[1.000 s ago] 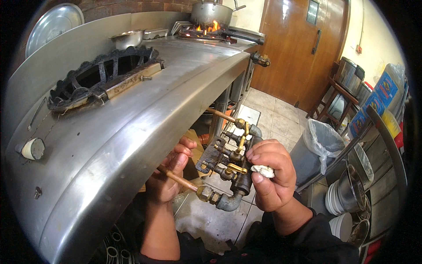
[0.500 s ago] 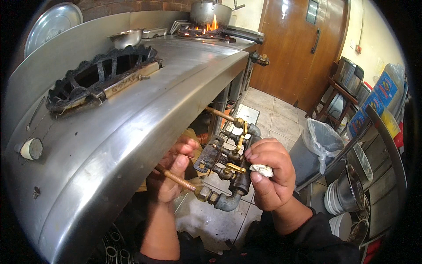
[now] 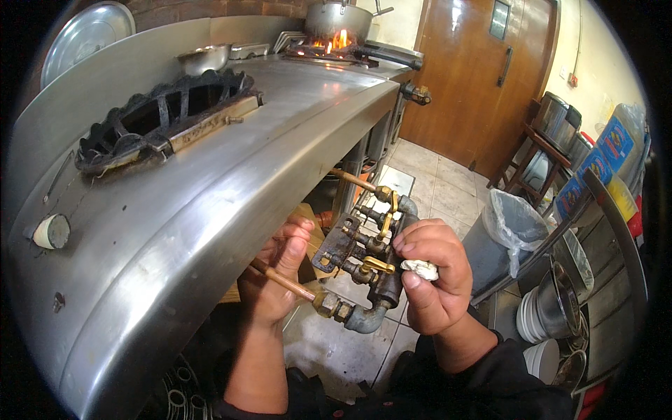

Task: The person applies a white paste to a gas valve and pipe assembly under a commercial stove. They repeatedly rub the paste into the joints and fittings with their fingers while a pot cooks on the burner above.

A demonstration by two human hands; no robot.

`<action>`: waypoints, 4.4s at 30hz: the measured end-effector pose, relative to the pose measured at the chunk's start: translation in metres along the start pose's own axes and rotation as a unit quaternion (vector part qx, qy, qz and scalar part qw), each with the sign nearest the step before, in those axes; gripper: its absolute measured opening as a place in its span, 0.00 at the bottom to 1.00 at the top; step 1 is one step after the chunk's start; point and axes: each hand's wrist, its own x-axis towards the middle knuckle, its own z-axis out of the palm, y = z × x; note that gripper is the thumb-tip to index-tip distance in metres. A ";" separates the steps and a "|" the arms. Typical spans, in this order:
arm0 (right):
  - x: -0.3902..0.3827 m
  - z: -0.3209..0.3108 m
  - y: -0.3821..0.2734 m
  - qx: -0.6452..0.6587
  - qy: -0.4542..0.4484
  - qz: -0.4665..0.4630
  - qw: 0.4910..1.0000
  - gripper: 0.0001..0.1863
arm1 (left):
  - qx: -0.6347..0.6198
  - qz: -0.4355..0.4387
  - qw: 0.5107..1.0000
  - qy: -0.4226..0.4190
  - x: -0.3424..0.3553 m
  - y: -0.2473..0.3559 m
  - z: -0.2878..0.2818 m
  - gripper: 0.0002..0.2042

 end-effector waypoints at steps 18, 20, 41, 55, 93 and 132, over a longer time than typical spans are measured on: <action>-0.003 0.002 0.000 -0.010 0.014 -0.001 1.000 0.14 | -0.046 -0.007 0.999 0.016 0.003 0.000 -0.007 0.08; -0.002 0.002 0.000 -0.011 0.014 -0.003 1.000 0.14 | -0.062 -0.006 0.998 0.024 0.007 0.004 -0.014 0.10; 0.010 -0.007 -0.007 -0.010 -0.029 0.017 0.999 0.13 | -0.016 0.008 0.999 0.027 0.010 0.006 -0.049 0.20; 0.038 -0.019 -0.023 -0.019 -0.098 0.040 0.994 0.11 | -0.345 -0.012 0.928 -0.140 0.009 0.003 -0.007 0.24; 0.021 -0.088 0.007 0.016 -0.158 0.205 0.966 0.29 | 0.006 -0.196 0.972 0.127 -0.018 -0.113 -0.051 0.10; -0.137 0.029 0.095 0.346 0.123 0.510 0.778 0.09 | 0.279 -0.173 0.943 0.051 -0.064 -0.129 0.051 0.08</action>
